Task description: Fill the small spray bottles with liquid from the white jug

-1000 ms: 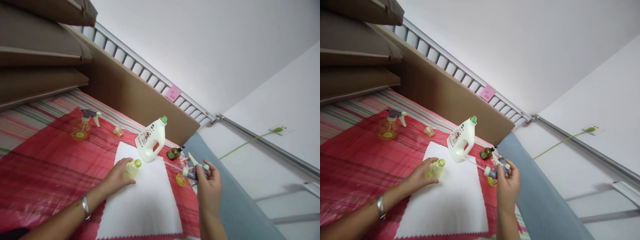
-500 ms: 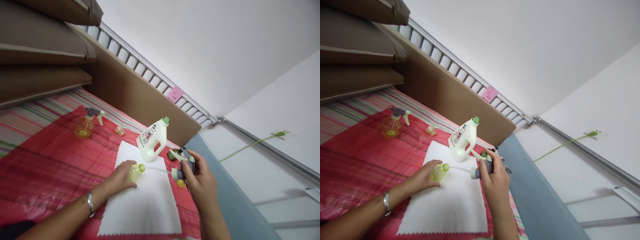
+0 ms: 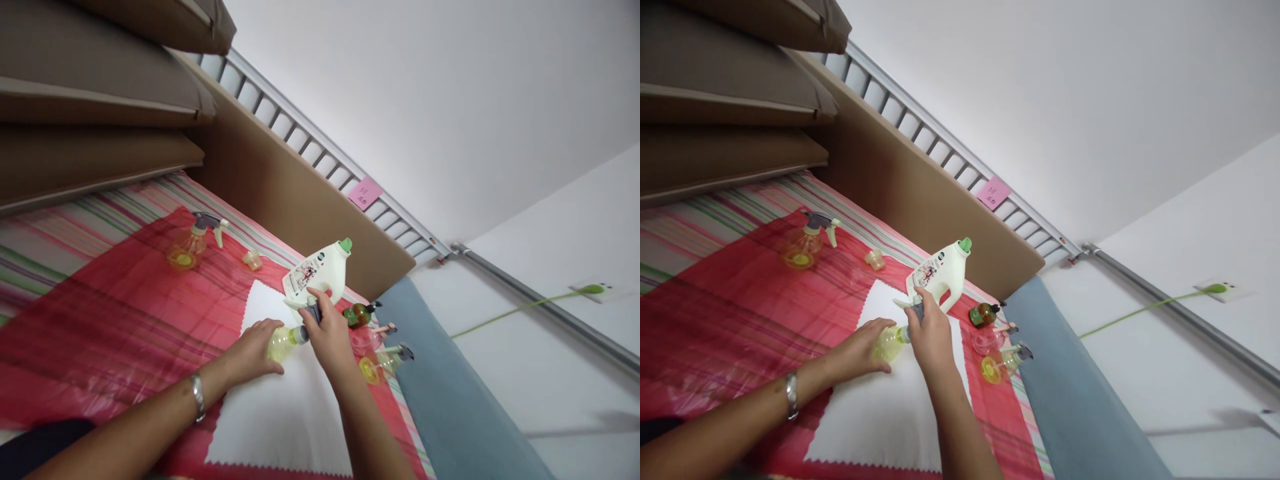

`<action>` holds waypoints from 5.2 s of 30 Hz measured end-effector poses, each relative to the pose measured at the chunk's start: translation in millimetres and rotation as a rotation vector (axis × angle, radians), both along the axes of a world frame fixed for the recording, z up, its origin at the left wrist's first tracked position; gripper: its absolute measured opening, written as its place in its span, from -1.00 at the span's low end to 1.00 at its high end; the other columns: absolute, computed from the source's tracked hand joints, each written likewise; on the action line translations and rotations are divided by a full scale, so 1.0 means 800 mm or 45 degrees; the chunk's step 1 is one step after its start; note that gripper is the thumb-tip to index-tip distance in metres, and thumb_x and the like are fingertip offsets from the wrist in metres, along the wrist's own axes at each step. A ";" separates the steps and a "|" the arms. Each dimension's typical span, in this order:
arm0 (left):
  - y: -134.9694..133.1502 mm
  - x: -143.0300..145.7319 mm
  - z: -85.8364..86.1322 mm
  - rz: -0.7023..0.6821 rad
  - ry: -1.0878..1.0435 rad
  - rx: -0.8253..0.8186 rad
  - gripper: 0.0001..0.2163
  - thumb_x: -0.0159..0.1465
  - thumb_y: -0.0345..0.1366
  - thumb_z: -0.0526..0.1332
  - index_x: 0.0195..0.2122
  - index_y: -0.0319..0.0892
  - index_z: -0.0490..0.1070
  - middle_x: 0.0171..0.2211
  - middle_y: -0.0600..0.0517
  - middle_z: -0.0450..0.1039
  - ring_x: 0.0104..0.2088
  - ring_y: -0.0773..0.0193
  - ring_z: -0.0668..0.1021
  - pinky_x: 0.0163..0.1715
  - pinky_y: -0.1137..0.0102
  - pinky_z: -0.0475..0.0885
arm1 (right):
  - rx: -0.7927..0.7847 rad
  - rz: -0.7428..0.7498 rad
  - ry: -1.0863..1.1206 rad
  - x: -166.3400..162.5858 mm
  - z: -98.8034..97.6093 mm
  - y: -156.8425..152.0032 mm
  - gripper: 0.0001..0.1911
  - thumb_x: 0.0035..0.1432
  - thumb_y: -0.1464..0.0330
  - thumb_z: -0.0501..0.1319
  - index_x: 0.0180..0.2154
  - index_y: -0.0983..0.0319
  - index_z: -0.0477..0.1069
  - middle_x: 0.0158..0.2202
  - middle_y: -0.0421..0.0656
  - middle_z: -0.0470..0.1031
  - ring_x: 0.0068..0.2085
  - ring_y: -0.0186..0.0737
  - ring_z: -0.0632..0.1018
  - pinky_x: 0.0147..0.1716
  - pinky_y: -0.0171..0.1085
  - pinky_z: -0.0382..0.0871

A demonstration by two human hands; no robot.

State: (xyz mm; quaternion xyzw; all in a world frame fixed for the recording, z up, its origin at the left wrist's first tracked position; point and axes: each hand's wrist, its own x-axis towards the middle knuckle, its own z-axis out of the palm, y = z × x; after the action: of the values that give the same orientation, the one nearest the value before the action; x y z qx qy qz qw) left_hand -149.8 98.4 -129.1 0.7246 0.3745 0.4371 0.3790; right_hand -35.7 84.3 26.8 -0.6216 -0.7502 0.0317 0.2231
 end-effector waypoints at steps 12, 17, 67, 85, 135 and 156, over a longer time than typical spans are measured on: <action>0.002 0.000 -0.001 -0.027 0.012 -0.015 -0.24 -0.21 -0.24 0.46 0.06 -0.10 0.22 0.05 -0.09 0.32 0.04 -0.01 0.36 0.03 0.14 0.25 | -0.139 0.009 0.328 0.003 -0.025 0.007 -0.62 0.16 0.22 0.04 0.01 0.16 0.27 -0.34 -0.18 0.51 -0.32 -0.21 0.51 -0.32 -0.28 0.32; 0.002 -0.004 0.004 -0.015 0.047 -0.021 -0.27 -0.18 -0.19 0.45 0.05 -0.13 0.23 0.04 -0.11 0.32 0.06 -0.02 0.33 0.04 0.12 0.23 | -0.139 0.014 0.425 0.002 -0.032 0.005 -0.74 0.18 0.22 -0.01 -0.20 0.19 0.33 -0.36 -0.19 0.48 -0.33 -0.23 0.49 -0.36 -0.31 0.30; 0.014 -0.009 0.063 -0.308 -0.283 -0.071 -0.74 0.08 -0.31 0.27 -0.17 -0.14 0.41 -0.16 0.01 0.47 -0.05 0.12 0.43 0.01 0.28 0.27 | -0.132 -0.017 0.305 -0.013 -0.037 0.006 -0.77 0.17 0.22 -0.01 -0.25 0.20 0.30 -0.38 -0.19 0.45 -0.36 -0.20 0.44 -0.37 -0.27 0.24; 0.011 -0.001 0.058 -0.012 -0.316 -0.120 -0.73 -0.02 -0.30 0.34 -0.27 -0.19 0.42 -0.23 -0.01 0.49 -0.17 0.13 0.48 -0.11 0.31 0.34 | -0.108 -0.025 0.322 -0.015 -0.039 0.005 -0.74 0.15 0.21 0.00 -0.23 0.20 0.34 -0.40 -0.19 0.47 -0.40 -0.20 0.45 -0.41 -0.28 0.26; 0.014 -0.005 0.058 -0.112 -0.351 -0.140 -0.69 -0.05 -0.30 0.37 -0.24 -0.20 0.45 -0.20 -0.03 0.51 -0.16 0.13 0.49 -0.08 0.32 0.33 | -0.152 -0.038 0.284 -0.015 -0.042 0.004 -0.73 0.17 0.20 -0.02 -0.20 0.20 0.31 -0.36 -0.19 0.47 -0.37 -0.20 0.45 -0.41 -0.29 0.23; 0.016 -0.004 0.031 -0.136 -0.241 -0.114 -0.60 0.00 -0.21 0.31 -0.10 -0.12 0.40 -0.08 -0.04 0.46 -0.03 0.06 0.45 0.02 0.20 0.28 | -0.162 -0.153 0.181 0.008 -0.027 -0.009 -0.88 0.01 0.29 0.19 -0.38 0.19 0.36 -0.41 -0.22 0.45 -0.35 -0.23 0.43 -0.37 -0.31 0.23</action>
State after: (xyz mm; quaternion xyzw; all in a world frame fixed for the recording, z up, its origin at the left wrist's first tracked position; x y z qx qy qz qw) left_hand -153.0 111.3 -104.0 0.6815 0.3169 0.4655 0.4674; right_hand -29.5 77.5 5.6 -0.6746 -0.6902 0.1098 0.2375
